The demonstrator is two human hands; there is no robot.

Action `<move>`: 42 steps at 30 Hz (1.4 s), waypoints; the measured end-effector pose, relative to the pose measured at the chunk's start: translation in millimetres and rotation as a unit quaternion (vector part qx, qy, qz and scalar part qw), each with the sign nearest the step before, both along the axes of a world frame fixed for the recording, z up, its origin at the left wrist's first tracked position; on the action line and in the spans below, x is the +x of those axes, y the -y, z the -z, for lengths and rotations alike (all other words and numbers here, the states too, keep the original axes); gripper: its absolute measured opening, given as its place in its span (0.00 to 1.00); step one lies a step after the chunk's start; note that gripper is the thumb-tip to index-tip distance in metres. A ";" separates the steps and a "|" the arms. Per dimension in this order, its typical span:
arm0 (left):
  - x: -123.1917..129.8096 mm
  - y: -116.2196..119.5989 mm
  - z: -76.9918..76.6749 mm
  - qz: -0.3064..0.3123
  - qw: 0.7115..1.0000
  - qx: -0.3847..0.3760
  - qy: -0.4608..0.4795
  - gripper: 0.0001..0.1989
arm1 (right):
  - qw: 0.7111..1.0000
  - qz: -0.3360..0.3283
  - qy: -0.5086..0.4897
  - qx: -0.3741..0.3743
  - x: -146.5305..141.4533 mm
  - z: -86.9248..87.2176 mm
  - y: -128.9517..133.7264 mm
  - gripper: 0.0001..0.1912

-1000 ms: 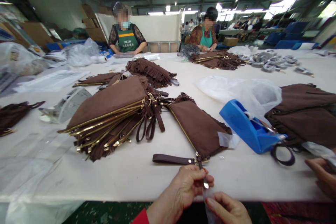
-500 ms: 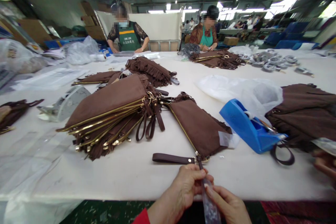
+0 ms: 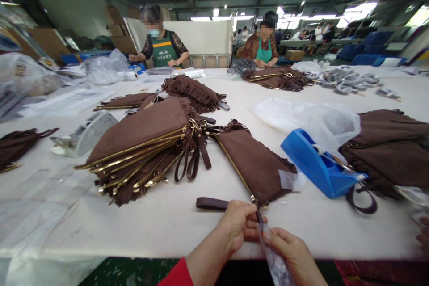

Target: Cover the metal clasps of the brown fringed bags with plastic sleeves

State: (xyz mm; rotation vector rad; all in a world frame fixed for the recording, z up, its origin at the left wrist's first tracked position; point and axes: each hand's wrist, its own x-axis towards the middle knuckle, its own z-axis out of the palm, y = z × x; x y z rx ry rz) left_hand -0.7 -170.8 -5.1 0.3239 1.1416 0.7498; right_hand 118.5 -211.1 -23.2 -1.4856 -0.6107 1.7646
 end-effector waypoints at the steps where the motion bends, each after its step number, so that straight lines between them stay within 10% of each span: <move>1: -1.1 -4.8 -1.3 0.013 1.000 0.006 -0.010 0.06 | 1.000 -0.001 -0.016 -0.011 2.6 -1.8 0.2 0.16; 10: 18.7 -35.4 -0.1 0.100 0.992 -0.022 -0.080 0.03 | 0.994 0.000 -0.092 -0.061 20.9 6.6 10.9 0.16; 42: 27.3 -14.5 11.5 0.039 0.985 0.142 -0.096 0.13 | 0.994 0.071 -0.054 0.057 10.7 8.2 -23.6 0.15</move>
